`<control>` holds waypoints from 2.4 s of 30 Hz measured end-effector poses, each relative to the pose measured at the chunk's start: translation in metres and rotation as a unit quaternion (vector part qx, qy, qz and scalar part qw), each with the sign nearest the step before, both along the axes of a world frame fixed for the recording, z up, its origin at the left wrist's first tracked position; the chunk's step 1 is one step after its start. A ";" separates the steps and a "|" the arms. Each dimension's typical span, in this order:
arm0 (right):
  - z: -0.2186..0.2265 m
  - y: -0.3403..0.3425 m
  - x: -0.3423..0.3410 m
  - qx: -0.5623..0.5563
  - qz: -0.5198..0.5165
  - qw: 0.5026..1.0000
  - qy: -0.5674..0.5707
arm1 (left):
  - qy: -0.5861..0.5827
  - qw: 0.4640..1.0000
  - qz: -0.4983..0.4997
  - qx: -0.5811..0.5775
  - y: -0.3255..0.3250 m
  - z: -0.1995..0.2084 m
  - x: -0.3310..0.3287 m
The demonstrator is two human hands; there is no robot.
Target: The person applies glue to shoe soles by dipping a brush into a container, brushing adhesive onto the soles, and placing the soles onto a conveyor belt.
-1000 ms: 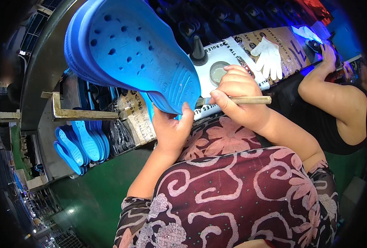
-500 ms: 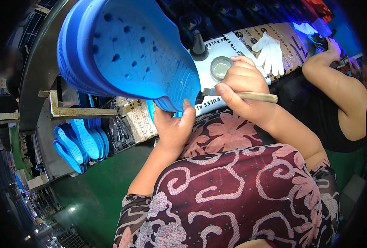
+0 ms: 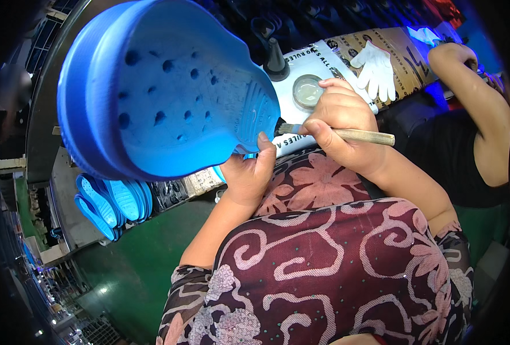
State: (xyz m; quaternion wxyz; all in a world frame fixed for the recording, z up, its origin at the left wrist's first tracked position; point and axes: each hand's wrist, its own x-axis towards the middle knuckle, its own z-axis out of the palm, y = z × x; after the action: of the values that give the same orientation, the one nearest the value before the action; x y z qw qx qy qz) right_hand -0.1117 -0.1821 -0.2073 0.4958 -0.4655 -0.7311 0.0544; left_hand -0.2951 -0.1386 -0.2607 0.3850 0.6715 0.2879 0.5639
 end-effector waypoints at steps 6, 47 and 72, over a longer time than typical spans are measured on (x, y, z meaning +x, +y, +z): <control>0.001 0.001 -0.008 0.001 0.018 1.000 -0.020 | -0.058 0.998 -0.002 -0.028 0.000 0.000 0.005; -0.018 -0.063 0.078 -0.077 -0.161 0.970 0.162 | 0.025 0.806 -0.389 -0.444 0.004 0.147 0.002; -0.063 -0.081 0.102 -0.198 -0.144 0.895 0.374 | 0.053 0.951 -0.031 -0.304 0.052 0.053 -0.049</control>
State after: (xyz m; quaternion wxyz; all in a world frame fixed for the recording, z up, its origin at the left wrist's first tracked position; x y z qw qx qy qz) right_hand -0.0093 -0.2632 -0.2700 0.6325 -0.5997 -0.3910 0.2955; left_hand -0.3437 -0.0861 -0.2081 0.5723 0.5600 0.4447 0.4015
